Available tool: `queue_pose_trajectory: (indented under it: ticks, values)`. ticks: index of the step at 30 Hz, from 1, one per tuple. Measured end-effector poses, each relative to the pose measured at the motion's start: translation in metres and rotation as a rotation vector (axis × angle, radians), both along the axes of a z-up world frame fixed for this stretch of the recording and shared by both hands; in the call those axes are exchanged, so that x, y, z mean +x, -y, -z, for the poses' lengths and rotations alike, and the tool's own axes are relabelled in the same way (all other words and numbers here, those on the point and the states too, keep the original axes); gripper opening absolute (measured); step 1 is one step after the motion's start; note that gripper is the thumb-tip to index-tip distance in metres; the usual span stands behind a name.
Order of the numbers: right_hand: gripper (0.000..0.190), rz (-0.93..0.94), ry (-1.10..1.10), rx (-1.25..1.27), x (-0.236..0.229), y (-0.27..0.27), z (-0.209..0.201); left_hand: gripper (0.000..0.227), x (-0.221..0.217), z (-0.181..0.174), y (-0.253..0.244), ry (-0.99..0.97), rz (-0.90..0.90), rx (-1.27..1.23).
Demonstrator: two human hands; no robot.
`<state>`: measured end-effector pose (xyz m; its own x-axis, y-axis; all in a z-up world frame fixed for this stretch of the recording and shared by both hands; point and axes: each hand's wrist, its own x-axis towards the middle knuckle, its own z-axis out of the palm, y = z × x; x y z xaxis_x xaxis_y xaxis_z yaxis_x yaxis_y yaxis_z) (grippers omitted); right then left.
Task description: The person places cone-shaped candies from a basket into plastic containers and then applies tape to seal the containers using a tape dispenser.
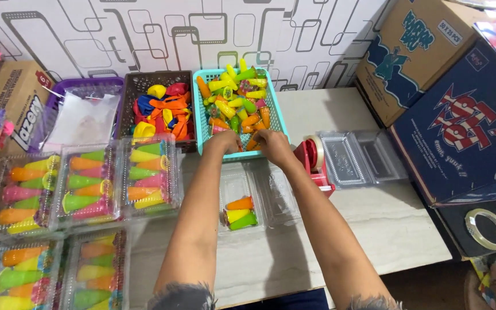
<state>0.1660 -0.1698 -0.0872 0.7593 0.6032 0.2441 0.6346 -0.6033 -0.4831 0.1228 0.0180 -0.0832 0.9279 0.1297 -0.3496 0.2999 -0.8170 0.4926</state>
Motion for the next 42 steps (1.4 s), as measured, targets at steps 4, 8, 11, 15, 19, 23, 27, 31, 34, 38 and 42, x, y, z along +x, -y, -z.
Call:
queue_pose_trajectory:
  ticks: [4, 8, 11, 15, 19, 23, 27, 31, 34, 38, 42]
  values:
    - [0.020, -0.007, -0.037, 0.048, -0.007, 0.001, -0.009, 0.036, -0.020, -0.017, -0.005, 0.048, 0.036, -0.108]
    - [0.021, 0.002, -0.079, 0.083, -0.006, 0.000, -0.016, 0.042, -0.032, -0.032, -0.006, 0.080, 0.060, -0.281]
    - [0.021, 0.005, -0.167, 0.155, -0.013, 0.007, -0.026, 0.045, -0.027, -0.020, -0.006, 0.109, 0.056, -0.342]
    - [0.023, -0.026, -0.346, 0.382, -0.008, 0.010, -0.028, 0.048, -0.013, 0.004, -0.015, 0.243, -0.023, -0.449]
    - [0.019, -0.034, -0.406, 0.536, -0.032, 0.019, -0.041, 0.045, -0.031, -0.021, -0.010, 0.461, -0.068, -0.643]
    - [0.019, -0.082, -0.441, 0.649, -0.062, 0.016, -0.047, 0.050, -0.049, -0.037, -0.001, 0.661, -0.073, -0.885]
    - [0.025, -0.110, -0.515, 0.735, -0.081, 0.013, -0.051, 0.051, -0.081, -0.059, 0.016, 0.725, -0.104, -0.913]
    - [0.030, -0.147, -0.511, 0.732, -0.087, 0.017, -0.042, 0.053, -0.113, -0.066, 0.030, 0.727, -0.151, -0.992]
    - [0.030, -0.187, -0.477, 0.699, -0.095, 0.023, -0.042, 0.054, -0.143, -0.074, 0.034, 0.682, -0.149, -0.991]
    - [0.026, -0.278, -0.503, 0.468, -0.105, 0.037, -0.035, 0.058, -0.176, -0.059, 0.025, 0.520, -0.192, -0.862]
    - [0.024, -0.334, -0.493, 0.293, -0.111, 0.041, -0.034, 0.053, -0.185, -0.033, 0.014, 0.427, -0.188, -0.736]
